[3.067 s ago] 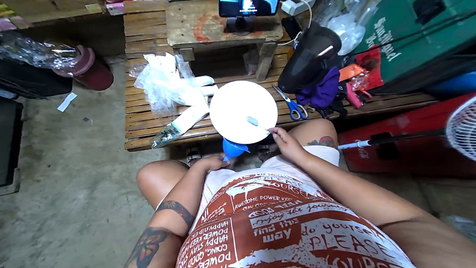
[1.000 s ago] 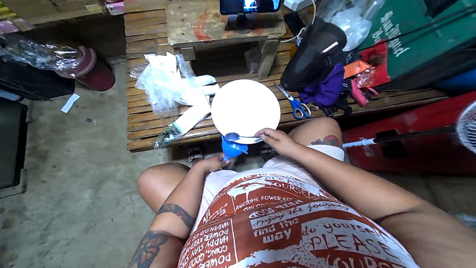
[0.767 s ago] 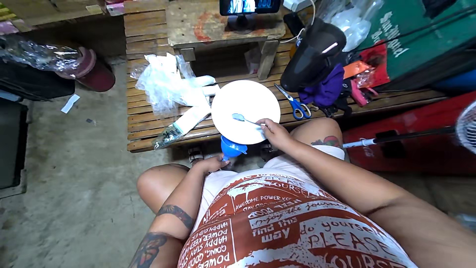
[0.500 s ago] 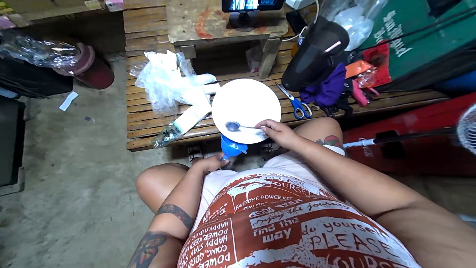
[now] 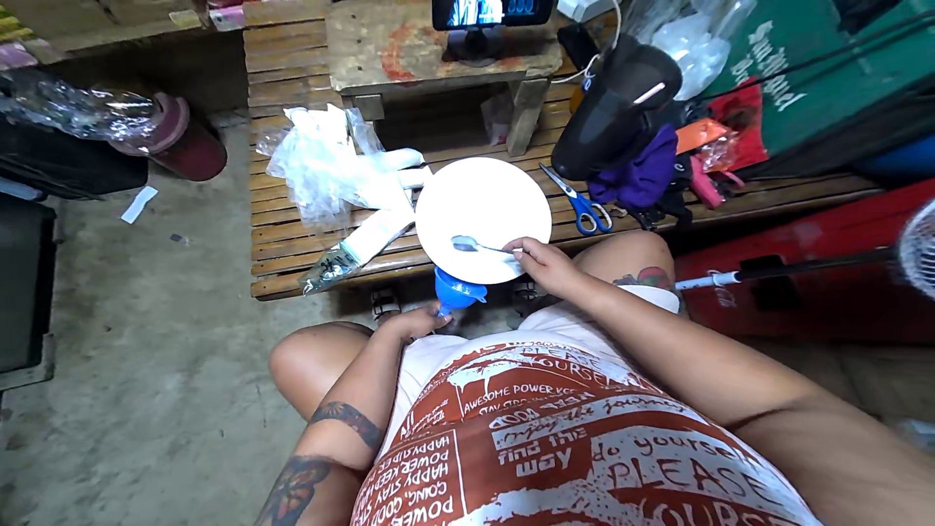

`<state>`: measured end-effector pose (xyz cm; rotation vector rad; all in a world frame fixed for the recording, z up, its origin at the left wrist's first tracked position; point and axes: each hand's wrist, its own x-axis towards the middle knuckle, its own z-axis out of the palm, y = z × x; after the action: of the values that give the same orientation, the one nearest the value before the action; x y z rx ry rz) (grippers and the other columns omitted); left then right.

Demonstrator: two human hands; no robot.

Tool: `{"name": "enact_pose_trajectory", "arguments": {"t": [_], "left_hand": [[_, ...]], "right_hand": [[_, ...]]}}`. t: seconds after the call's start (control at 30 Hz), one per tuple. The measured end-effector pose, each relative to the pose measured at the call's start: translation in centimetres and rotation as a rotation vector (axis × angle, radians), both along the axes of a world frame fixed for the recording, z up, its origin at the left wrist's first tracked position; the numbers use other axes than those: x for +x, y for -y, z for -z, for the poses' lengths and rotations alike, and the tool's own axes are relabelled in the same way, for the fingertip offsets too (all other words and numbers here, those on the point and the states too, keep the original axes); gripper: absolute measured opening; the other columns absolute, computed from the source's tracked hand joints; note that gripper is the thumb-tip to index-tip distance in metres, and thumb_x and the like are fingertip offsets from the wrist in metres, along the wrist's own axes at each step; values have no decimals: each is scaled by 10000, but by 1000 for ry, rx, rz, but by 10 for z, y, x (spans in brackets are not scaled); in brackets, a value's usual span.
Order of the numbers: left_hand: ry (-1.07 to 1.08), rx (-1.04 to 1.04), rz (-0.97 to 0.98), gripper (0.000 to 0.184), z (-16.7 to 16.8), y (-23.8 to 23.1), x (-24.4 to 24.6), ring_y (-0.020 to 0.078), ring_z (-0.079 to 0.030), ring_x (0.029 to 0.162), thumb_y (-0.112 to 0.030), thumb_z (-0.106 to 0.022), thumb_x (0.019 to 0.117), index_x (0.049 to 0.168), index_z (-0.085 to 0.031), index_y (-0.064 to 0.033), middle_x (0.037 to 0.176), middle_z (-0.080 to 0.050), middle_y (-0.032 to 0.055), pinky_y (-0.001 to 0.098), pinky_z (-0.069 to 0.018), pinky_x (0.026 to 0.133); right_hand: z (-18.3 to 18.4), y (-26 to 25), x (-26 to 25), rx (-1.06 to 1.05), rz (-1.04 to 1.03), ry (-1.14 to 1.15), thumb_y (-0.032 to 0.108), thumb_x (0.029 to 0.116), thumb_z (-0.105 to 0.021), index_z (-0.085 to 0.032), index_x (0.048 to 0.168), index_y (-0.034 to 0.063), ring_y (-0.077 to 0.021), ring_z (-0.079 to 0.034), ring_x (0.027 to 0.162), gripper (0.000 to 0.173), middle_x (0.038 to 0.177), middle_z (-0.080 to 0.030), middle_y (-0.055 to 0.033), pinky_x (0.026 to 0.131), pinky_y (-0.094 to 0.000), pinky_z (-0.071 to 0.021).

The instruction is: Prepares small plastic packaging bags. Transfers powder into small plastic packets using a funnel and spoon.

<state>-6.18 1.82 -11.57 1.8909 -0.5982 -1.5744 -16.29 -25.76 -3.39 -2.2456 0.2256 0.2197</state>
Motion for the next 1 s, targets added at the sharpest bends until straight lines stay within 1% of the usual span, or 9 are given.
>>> {"name": "enact_pose_trajectory", "arguments": {"t": [0.1,0.23,0.33,0.43,0.57,0.63,0.73,0.83,1.0], "left_hand": [[-3,-4,0,413,0,-1,1,184,-580,1193,-230,-458,1101,1455,-454,-17,1335,-592,166,391,-445,1058],[14,45,5,426,-1,-2,1,235,-570,1218,-255,-468,1101,1446,-461,-6,1353,-573,200,438,-441,1067],[6,47,9,418,2,-2,1,196,-585,1185,-258,-466,1100,1444,-453,-21,1333,-587,169,406,-462,1043],[35,78,35,452,-1,-5,0,278,-556,1265,-261,-470,1098,1474,-435,-10,1383,-558,222,477,-423,1094],[84,97,55,435,3,-16,-2,281,-564,1255,-258,-491,1089,1454,-471,-21,1363,-572,220,489,-422,1094],[110,115,62,437,4,-24,-2,284,-572,1247,-275,-496,1085,1453,-483,-38,1350,-584,216,508,-423,1090],[165,170,71,445,-11,-34,-5,315,-568,1280,-282,-492,1088,1462,-485,-42,1368,-584,229,531,-413,1109],[199,182,28,415,-38,-43,-12,292,-572,1260,-230,-489,1090,1445,-488,-17,1350,-587,223,492,-420,1103],[303,156,-124,407,-82,-70,-17,232,-573,1282,-223,-481,1093,1441,-501,-13,1373,-595,190,434,-423,1126]], "right_hand": [[6,-2,-2,-51,-17,-38,184,1111,-388,-583,1354,43,-383,-681,1002,342,1060,-693,-229,919,-595,-514],[1,7,-16,177,-128,-34,139,1091,-422,-649,1243,22,-169,-642,898,298,1027,-690,-124,845,-391,-529],[6,17,-21,375,162,-74,170,1094,-409,-620,1261,47,-82,-419,570,296,744,-511,-22,549,-275,-388],[15,32,-18,540,465,-102,192,1100,-411,-578,1309,79,-55,-378,557,291,737,-430,36,531,-238,-364],[32,44,-17,572,604,-76,183,1107,-399,-574,1322,77,-57,-389,556,297,742,-428,35,526,-234,-368],[34,45,-15,454,603,-75,212,1106,-418,-562,1357,80,-105,-449,640,319,840,-504,-30,595,-290,-412],[42,50,-12,283,568,-104,234,1086,-473,-495,1453,57,-326,-604,963,408,1186,-626,-240,843,-517,-493],[45,50,-10,226,536,-146,230,1078,-509,-417,1526,61,-422,-609,1117,487,1239,-622,-289,967,-600,-469],[61,50,-8,232,439,-192,187,1059,-523,-319,1597,141,-445,-660,956,576,1187,-636,-303,850,-623,-524]]}}
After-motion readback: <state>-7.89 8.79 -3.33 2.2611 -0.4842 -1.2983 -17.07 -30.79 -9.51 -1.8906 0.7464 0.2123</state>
